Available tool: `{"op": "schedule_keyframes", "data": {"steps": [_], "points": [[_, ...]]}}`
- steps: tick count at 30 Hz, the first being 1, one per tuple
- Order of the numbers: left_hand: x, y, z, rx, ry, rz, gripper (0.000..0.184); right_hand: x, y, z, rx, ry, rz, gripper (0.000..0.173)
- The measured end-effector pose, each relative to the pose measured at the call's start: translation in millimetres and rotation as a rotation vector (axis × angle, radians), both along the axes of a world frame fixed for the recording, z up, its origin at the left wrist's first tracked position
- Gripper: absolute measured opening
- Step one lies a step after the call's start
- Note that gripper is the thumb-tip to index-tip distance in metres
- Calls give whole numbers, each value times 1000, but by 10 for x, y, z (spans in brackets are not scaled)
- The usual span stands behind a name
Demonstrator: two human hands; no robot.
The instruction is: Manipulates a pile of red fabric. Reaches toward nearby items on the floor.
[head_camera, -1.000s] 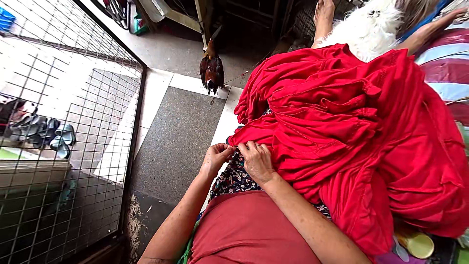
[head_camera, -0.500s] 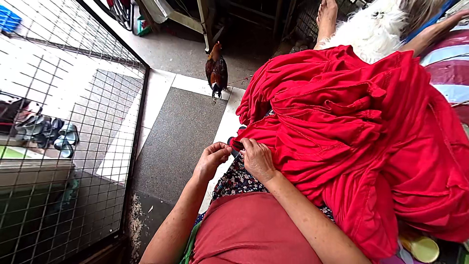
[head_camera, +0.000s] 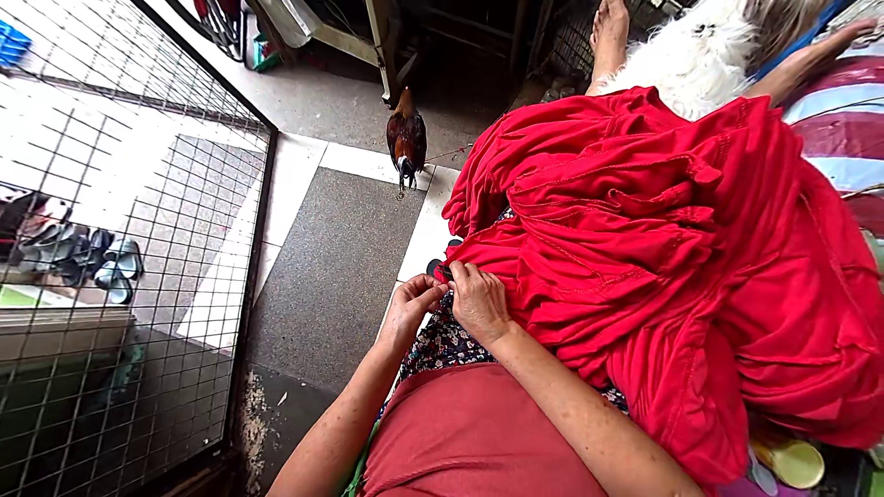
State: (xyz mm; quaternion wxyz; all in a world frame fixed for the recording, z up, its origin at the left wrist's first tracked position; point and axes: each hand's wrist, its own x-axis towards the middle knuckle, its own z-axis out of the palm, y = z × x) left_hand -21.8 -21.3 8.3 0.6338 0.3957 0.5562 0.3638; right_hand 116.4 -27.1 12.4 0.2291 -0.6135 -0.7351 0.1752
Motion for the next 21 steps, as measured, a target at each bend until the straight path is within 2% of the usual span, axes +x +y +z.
{"op": "schedule_keyframes", "data": {"steps": [3, 6, 9, 12, 15, 18, 21], "points": [[8, 4, -8, 19, 25, -15, 15, 10, -1, -15, 6, -9, 21, 15], [-8, -8, 0, 19, 31, -37, 14, 32, 19, 33, -106, 12, 14, 18], [-73, -52, 15, 3, 43, -40, 13, 137, 81, 119, -251, 169, -58, 22], [-158, -150, -34, -37, 34, -29, 15, 199, 100, 112, -272, 257, -77, 30], [-172, -291, -69, -125, 37, -52, 17, 123, 54, -30, -149, 52, 43, 31], [-144, -413, -72, -138, 39, -70, 16, 43, 50, -66, -114, -132, 86, 19], [-138, -418, -65, -113, 32, -60, 18, 53, 56, -31, -120, -95, 94, 16]]}}
